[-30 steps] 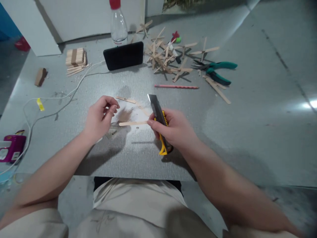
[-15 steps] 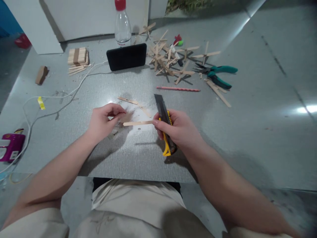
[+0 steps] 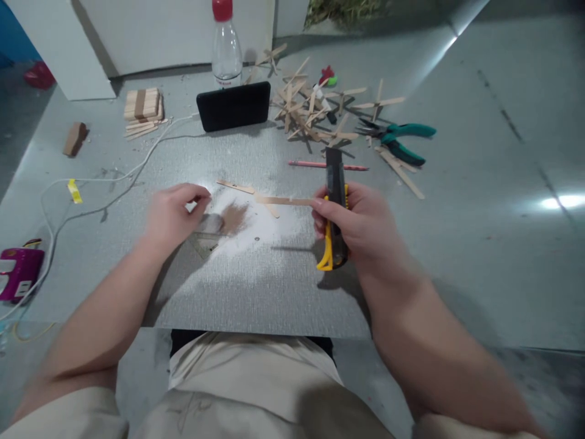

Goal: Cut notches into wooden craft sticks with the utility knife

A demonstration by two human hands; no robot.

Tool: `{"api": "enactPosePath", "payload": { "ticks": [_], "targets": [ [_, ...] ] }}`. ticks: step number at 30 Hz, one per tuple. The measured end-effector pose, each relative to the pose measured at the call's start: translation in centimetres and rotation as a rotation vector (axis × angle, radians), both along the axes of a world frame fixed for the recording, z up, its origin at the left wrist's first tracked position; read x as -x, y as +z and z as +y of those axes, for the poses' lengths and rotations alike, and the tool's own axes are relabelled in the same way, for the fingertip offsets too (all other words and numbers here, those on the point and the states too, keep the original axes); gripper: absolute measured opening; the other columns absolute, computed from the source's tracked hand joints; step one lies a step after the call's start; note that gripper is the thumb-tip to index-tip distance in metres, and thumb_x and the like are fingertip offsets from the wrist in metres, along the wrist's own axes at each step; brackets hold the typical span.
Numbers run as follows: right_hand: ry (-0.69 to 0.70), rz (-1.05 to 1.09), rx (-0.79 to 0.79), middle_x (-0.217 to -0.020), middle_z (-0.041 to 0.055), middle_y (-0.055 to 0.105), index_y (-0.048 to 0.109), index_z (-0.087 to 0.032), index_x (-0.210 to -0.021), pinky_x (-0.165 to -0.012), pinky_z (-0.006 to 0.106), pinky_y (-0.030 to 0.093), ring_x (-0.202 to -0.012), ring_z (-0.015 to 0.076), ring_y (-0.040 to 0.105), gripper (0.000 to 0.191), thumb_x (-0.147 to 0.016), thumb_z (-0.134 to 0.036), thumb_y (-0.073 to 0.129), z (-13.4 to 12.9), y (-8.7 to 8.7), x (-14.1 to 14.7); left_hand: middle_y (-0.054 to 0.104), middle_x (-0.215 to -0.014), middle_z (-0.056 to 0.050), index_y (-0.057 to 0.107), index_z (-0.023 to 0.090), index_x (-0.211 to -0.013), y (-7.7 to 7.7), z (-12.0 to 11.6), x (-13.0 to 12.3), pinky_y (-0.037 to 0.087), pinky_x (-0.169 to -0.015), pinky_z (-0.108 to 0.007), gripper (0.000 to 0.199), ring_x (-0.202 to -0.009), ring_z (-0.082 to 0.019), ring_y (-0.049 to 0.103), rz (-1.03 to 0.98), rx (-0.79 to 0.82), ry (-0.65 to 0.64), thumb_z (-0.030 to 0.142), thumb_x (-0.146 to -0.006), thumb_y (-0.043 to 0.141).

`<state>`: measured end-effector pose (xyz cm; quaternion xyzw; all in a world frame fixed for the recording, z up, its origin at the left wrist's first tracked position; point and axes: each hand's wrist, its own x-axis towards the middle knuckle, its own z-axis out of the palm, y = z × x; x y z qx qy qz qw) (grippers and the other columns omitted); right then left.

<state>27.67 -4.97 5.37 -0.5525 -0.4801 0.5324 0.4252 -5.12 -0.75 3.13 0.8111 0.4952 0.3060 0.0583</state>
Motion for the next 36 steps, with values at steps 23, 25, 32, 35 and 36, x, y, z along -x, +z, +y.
{"api": "enactPosePath", "payload": {
  "ticks": [23, 25, 32, 35, 36],
  "targets": [
    [-0.16, 0.132, -0.112, -0.057, -0.0063, 0.054, 0.057, -0.025, -0.081, -0.043, 0.028, 0.041, -0.043, 0.011, 0.048, 0.034, -0.071, -0.043, 0.084, 1.6, 0.9, -3.0, 0.072, -0.08, -0.006, 0.068, 0.02, -0.099, -2.3, -1.9, -13.2, 0.036, -0.057, -0.029, 0.014, -0.068, -0.019, 0.063, 0.388, 0.191, -0.07, 0.023, -0.099, 0.055],
    [-0.158, 0.143, -0.115, -0.057, -0.0067, 0.053, 0.057, -0.025, -0.082, -0.042, 0.027, 0.04, -0.043, 0.0106, 0.049, 0.039, -0.07, -0.049, 0.086, 1.6, 0.7, -3.0, 0.072, -0.085, -0.009, 0.067, 0.017, -0.101, -2.2, -2.0, -13.7, 0.038, -0.059, -0.03, 0.018, -0.075, -0.021, 0.064, 0.44, 0.198, -0.096, 0.019, -0.1, 0.049],
    [-0.128, 0.125, -0.121, -0.057, -0.006, 0.054, 0.059, -0.025, -0.082, -0.042, 0.027, 0.042, -0.043, 0.0109, 0.05, 0.036, -0.077, -0.05, 0.085, 1.6, 0.3, -3.3, 0.071, -0.093, -0.008, 0.062, 0.016, -0.107, 0.6, -2.4, -12.4, 0.041, -0.063, -0.029, 0.016, -0.079, -0.02, 0.064, 0.616, 0.272, -0.129, 0.011, -0.097, 0.051],
    [-0.138, 0.139, -0.106, -0.058, -0.0063, 0.055, 0.058, -0.025, -0.084, -0.042, 0.027, 0.043, -0.044, 0.0109, 0.051, 0.039, -0.075, -0.05, 0.086, 1.5, 0.4, -3.2, 0.07, -0.1, -0.009, 0.058, 0.015, -0.121, 2.5, -0.8, -7.8, 0.043, -0.064, -0.027, 0.028, -0.074, -0.018, 0.063, 0.655, 0.277, 0.059, 0.007, -0.096, 0.05],
    [-0.14, 0.142, -0.107, -0.058, -0.0067, 0.055, 0.058, -0.025, -0.085, -0.042, 0.027, 0.043, -0.043, 0.0107, 0.05, 0.041, -0.073, -0.051, 0.087, 1.5, 0.4, -3.1, 0.07, -0.108, -0.013, 0.057, 0.014, -0.122, 3.1, -0.1, -6.0, 0.044, -0.067, -0.028, 0.032, -0.079, -0.019, 0.065, 0.668, 0.263, 0.145, 0.003, -0.095, 0.044]
  ]
}}
